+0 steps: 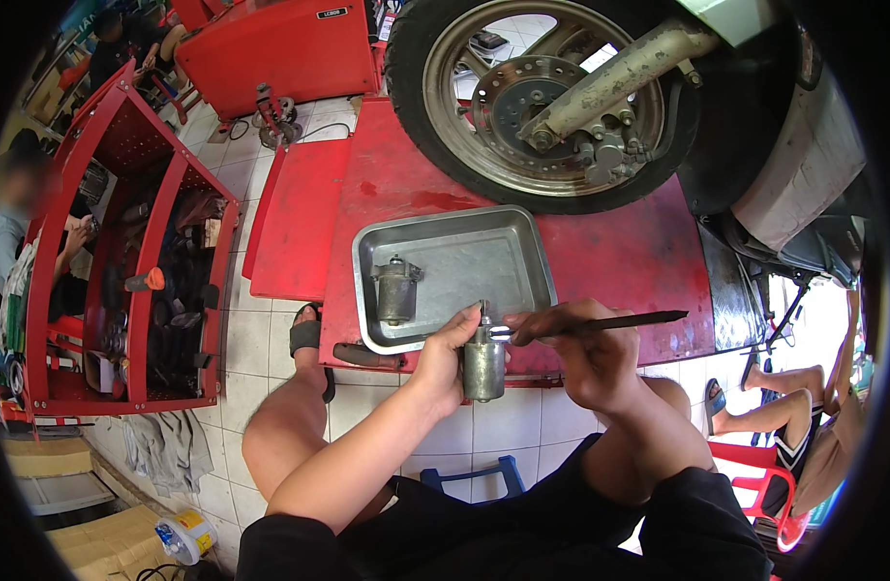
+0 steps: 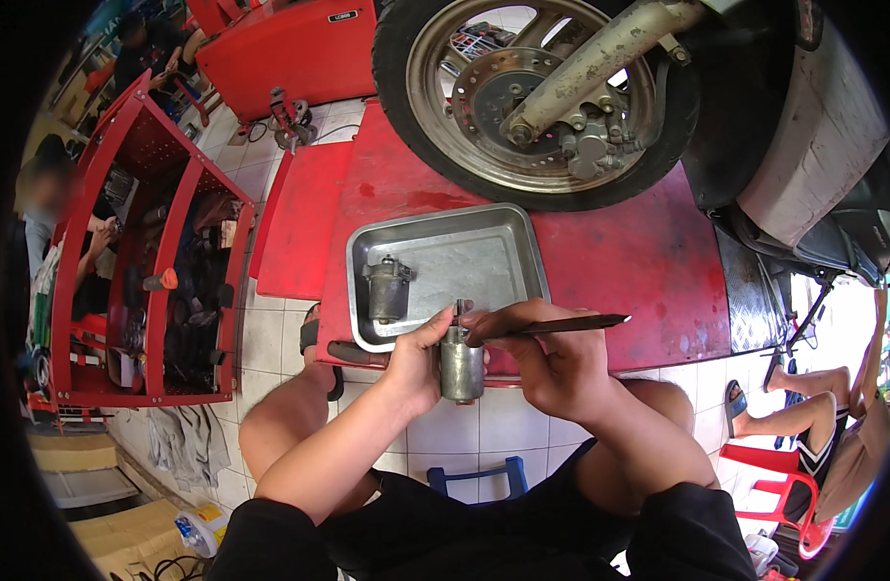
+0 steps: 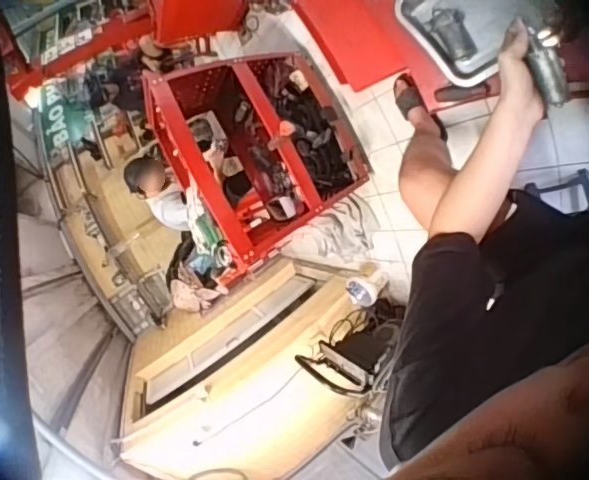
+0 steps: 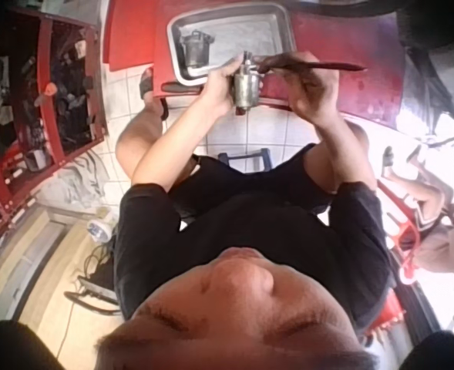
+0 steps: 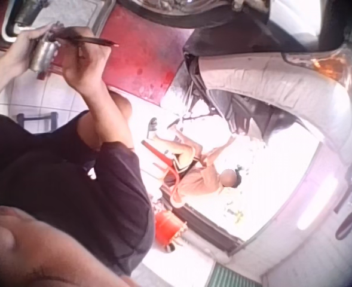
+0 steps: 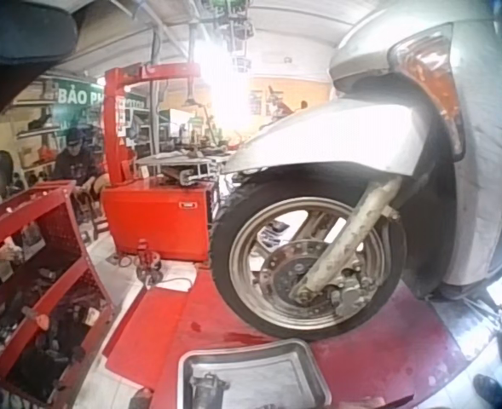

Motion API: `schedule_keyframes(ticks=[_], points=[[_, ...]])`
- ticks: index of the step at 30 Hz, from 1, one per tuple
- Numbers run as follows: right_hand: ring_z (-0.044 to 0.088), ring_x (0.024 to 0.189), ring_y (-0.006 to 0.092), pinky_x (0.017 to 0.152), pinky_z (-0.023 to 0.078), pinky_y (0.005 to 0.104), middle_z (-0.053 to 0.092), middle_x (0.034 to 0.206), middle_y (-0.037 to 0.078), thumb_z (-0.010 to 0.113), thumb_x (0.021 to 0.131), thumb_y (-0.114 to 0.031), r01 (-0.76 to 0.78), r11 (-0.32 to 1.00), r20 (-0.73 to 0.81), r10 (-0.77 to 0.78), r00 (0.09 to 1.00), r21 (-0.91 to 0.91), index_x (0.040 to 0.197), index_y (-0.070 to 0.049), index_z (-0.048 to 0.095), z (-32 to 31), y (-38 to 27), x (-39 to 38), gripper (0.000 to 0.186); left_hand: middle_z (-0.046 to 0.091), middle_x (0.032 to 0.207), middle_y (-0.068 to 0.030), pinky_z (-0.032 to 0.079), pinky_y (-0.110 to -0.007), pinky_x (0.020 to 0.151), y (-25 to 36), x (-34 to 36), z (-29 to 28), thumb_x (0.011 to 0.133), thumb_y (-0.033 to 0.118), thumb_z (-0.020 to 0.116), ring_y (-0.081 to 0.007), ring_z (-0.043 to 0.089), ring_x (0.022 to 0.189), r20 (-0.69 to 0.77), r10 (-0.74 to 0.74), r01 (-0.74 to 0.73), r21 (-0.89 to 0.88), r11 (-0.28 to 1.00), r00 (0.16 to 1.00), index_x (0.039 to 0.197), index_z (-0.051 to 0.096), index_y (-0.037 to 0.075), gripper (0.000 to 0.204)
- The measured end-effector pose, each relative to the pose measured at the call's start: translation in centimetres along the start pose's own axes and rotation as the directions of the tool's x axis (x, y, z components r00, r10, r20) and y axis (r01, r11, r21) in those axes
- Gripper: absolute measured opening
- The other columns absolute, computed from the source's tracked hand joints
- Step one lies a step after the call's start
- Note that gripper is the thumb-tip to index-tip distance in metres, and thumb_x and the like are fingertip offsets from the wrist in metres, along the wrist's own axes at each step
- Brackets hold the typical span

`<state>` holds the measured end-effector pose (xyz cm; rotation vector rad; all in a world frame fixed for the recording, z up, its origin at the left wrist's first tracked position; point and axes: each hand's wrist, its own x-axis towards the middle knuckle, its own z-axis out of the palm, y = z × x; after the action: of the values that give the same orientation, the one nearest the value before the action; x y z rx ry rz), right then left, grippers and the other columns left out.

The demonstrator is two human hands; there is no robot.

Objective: The person uses a screwdriver to manipulate a cylindrical metal component, likely a starter motor, held over a metal tray. They repeatedly insert the tool into the component, rotate it, and adjust their grip while seated in a workshop. The person places the component and tool into the tray and continues to handle them throughout the clip.

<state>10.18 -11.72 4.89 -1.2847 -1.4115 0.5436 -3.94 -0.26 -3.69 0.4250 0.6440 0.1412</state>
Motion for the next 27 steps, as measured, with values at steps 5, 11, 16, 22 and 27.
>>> schedule_keyframes(ticks=[5, 11, 16, 22, 27], points=[[0.070, 0.097, 0.0345, 0.094, 0.055, 0.0491, 0.068, 0.090, 0.023, 0.041, 0.089, 0.020, -0.015, 1.000, -0.038, 0.015, 0.999, -0.002, 0.101, 0.007, 0.053, 0.38, 0.15, -0.28, 0.021, 0.065, 0.101, -0.0091, 0.053, -0.042, 0.075, -0.37, 0.23, -0.49, 0.100, 0.042, 0.047, -0.0266, 0.065, 0.087, 0.028, -0.011, 0.012, -0.025, 1.000, 1.000, 0.124, 0.054, 0.013, 0.037], [0.070, 0.096, 0.0362, 0.090, 0.056, 0.0485, 0.068, 0.089, 0.022, 0.050, 0.089, 0.016, -0.032, 0.998, -0.077, 0.037, 0.996, 0.056, 0.096, 0.008, 0.055, 0.31, 0.21, 0.11, 0.011, 0.066, 0.101, -0.0097, 0.052, -0.042, 0.076, -0.10, -0.07, -0.32, 0.100, 0.043, 0.048, -0.0269, 0.065, 0.086, 0.026, 0.003, -0.003, 0.000, 1.000, 1.000, 0.124, 0.054, 0.013, 0.038], [0.070, 0.095, 0.0346, 0.089, 0.057, 0.0473, 0.068, 0.090, 0.022, 0.050, 0.090, 0.016, 0.006, 0.996, -0.068, 0.000, 0.998, 0.090, 0.096, 0.008, 0.055, 0.53, 0.44, 0.30, 0.012, 0.065, 0.098, -0.0093, 0.054, -0.042, 0.070, 0.15, 0.09, -0.57, 0.099, 0.041, 0.052, -0.0259, 0.066, 0.083, 0.001, -0.009, 0.009, -0.073, 0.997, 1.000, 0.120, 0.054, 0.013, 0.035], [0.072, 0.090, 0.0234, 0.079, 0.059, 0.0308, 0.072, 0.093, 0.015, 0.058, 0.082, 0.017, -0.022, 0.999, -0.067, 0.019, 0.998, -0.042, 0.101, 0.006, 0.065, 0.39, 0.28, 0.18, 0.024, 0.065, 0.096, -0.0086, 0.054, -0.042, 0.067, -0.03, 0.35, -0.78, 0.098, 0.039, 0.053, -0.0257, 0.066, 0.080, 0.006, -0.028, 0.028, -0.089, 0.996, 1.000, 0.119, 0.053, 0.013, 0.033], [0.072, 0.084, 0.0223, 0.072, 0.058, 0.0302, 0.072, 0.093, 0.014, 0.060, 0.081, 0.017, -0.016, 0.998, -0.093, 0.011, 0.996, -0.058, 0.099, 0.005, 0.068, 0.61, 0.55, 0.19, 0.023, 0.065, 0.096, -0.0080, 0.054, -0.042, 0.067, -0.32, 0.24, -0.67, 0.098, 0.039, 0.053, -0.0254, 0.066, 0.079, -0.001, -0.066, 0.066, -0.084, 0.994, 0.998, 0.118, 0.054, 0.014, 0.033]])
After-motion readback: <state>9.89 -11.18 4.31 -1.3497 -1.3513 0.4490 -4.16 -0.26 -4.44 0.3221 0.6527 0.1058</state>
